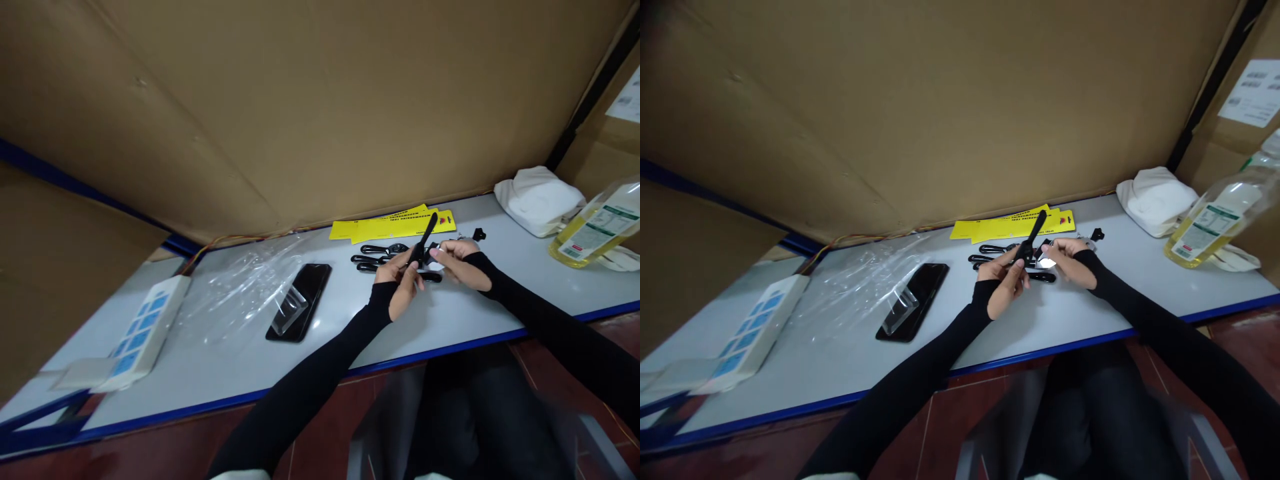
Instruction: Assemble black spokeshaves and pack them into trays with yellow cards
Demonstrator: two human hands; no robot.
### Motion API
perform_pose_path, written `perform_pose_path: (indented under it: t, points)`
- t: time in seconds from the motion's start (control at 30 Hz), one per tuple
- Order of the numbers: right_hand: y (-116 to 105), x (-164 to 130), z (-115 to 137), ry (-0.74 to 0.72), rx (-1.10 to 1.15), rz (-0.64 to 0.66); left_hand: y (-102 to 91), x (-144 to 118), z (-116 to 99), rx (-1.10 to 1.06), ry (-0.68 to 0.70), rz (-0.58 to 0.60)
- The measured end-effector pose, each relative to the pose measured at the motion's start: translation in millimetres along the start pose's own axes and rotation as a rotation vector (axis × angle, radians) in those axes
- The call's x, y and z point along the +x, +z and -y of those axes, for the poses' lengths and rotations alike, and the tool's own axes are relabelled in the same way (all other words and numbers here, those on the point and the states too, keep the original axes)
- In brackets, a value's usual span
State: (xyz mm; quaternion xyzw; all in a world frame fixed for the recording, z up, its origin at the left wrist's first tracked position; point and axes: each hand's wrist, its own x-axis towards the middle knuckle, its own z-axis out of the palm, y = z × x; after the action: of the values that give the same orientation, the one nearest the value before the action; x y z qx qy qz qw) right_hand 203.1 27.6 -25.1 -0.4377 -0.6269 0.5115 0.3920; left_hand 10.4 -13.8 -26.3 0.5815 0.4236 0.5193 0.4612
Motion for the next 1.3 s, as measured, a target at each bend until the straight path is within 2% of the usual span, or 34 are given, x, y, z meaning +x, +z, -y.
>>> perform_pose_path:
  t: [0.07, 0.13, 0.23, 0.3, 0.37, 0.47, 0.67, 0.93, 1.13, 1.3]
  points:
    - [-7.8, 3.0, -1.3, -0.023, -0.068, -0.087, -8.4, 5.6, -3.3, 0.090, 0.018, -0.031]
    - [-16.7, 7.0, -4.8, -0.085, -0.243, -0.252, -20.6, 12.4, -5.6, 0.260, 0.049, -0.021]
    - [-30.9, 13.7, -10.5, -0.151, -0.588, -0.478, -39.5, 21.7, -6.6, 0.623, 0.136, 0.109]
    - [-40.3, 17.8, -12.1, -0.116, -0.757, -0.542, -47.7, 25.0, -5.5, 0.826, 0.215, 0.179]
    - [-49.1, 21.5, -12.1, -0.044, -0.847, -0.540, -51.4, 25.6, -3.0, 0.940, 0.287, 0.227]
    - [-59.1, 26.6, -12.5, 0.036, -0.915, -0.492, -52.7, 24.4, 2.2, 0.972, 0.350, 0.316]
    - [-66.0, 33.1, -21.0, 0.111, -0.944, -0.393, -59.0, 30.0, 7.4, 0.974, 0.336, 0.457]
    - [-66.5, 30.9, -24.9, 0.158, -1.057, -0.387, -65.7, 37.7, 6.6, 0.965, 0.313, 0.524]
    - [-64.9, 27.3, -19.4, 0.209, -1.132, -0.368, -64.2, 42.2, 17.1, 1.043, 0.229, 0.496]
    - [-64.6, 28.1, -25.1, 0.213, -1.166, -0.399, -66.3, 39.5, 10.7, 1.011, 0.270, 0.497]
